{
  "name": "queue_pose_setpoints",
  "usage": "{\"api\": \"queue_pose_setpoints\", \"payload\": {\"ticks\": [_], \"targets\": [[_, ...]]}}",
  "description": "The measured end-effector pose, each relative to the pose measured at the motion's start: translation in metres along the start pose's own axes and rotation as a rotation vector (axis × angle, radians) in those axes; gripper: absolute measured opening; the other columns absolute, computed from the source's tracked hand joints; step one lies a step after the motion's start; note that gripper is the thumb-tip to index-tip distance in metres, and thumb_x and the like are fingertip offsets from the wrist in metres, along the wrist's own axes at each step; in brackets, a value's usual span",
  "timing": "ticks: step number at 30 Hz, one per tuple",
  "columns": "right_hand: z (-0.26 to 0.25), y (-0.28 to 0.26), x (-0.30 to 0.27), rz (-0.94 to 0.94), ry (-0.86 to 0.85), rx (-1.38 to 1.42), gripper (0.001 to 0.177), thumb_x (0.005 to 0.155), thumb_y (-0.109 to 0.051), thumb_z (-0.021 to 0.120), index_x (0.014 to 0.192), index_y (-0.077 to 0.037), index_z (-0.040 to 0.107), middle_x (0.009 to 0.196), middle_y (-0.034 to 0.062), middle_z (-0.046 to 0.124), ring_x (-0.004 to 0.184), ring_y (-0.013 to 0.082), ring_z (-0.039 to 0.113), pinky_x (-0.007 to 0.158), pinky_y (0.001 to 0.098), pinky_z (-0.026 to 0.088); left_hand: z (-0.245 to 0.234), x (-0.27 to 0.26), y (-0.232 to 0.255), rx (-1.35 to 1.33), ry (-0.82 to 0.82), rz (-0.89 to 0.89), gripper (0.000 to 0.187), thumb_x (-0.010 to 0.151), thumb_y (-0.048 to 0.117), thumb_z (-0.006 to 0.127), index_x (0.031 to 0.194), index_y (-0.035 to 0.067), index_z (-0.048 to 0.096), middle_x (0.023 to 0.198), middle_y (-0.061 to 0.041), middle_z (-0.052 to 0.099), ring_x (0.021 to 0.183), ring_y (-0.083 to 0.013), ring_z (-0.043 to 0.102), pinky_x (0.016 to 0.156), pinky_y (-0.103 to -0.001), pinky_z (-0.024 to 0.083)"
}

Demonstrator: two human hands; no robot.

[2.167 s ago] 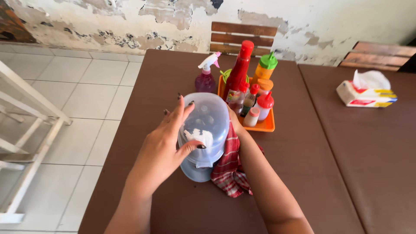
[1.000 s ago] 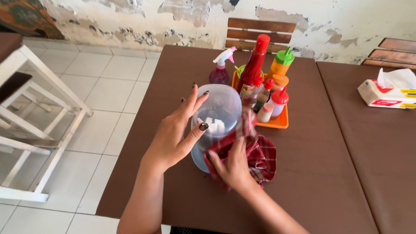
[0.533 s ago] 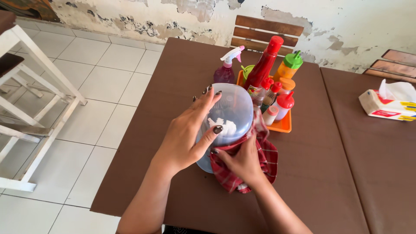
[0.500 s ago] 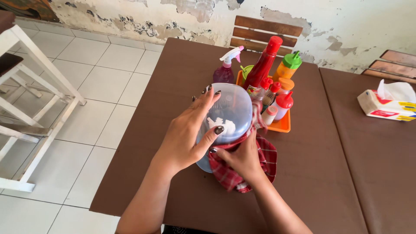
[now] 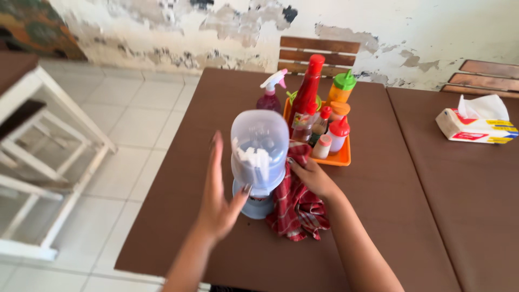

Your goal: The person wipes a blue plastic cutlery holder with a red and white checkered cloth. They rotate the container to clean the sides and top, ensuring the entire surface is wiped down. The holder contains forks and spoons and is placed on a brown table next to a tray of condiments.

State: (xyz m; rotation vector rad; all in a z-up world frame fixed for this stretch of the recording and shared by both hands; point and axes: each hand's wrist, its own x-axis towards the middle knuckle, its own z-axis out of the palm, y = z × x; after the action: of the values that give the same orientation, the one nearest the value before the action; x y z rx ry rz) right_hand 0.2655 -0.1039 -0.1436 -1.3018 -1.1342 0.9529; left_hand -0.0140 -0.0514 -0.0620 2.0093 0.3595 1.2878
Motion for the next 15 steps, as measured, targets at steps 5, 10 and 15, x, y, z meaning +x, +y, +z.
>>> {"api": "queue_pose_setpoints", "payload": {"ticks": [5,10,15], "targets": [[-0.010,0.066,0.077,0.133,-0.180,0.548,0.045,0.104,-0.029,0.053,0.135,0.003,0.061,0.133,0.0133,0.069,0.119,0.0210,0.065,0.105,0.0370,0.051,0.064,-0.086,0.008,-0.003,0.070,-0.365,0.106,0.098,0.053,0.055,0.160,-0.005,-0.009,0.172,-0.027,-0.008,0.160,-0.0386,-0.003,0.126,-0.049,0.003],[-0.009,0.137,0.148,0.359,-0.014,0.595,0.058,0.101,-0.049,0.053,0.134,-0.001,0.063,0.127,0.0142,0.070,0.111,0.0240,0.066,0.095,0.0386,0.053,0.101,-0.114,-0.024,-0.076,-0.063,-0.390,0.102,0.102,0.054,0.044,0.159,-0.005,-0.015,0.171,-0.027,-0.020,0.160,-0.0386,-0.014,0.126,-0.049,-0.003],[-0.004,0.148,0.132,0.314,0.020,0.586,0.062,0.097,-0.054,0.049,0.135,-0.006,0.060,0.125,0.0140,0.070,0.109,0.0262,0.065,0.092,0.0405,0.054,0.123,-0.130,-0.072,0.048,0.015,-0.330,0.101,0.102,0.052,0.046,0.159,-0.007,-0.013,0.169,-0.028,-0.022,0.158,-0.0393,-0.019,0.125,-0.048,-0.007]]}}
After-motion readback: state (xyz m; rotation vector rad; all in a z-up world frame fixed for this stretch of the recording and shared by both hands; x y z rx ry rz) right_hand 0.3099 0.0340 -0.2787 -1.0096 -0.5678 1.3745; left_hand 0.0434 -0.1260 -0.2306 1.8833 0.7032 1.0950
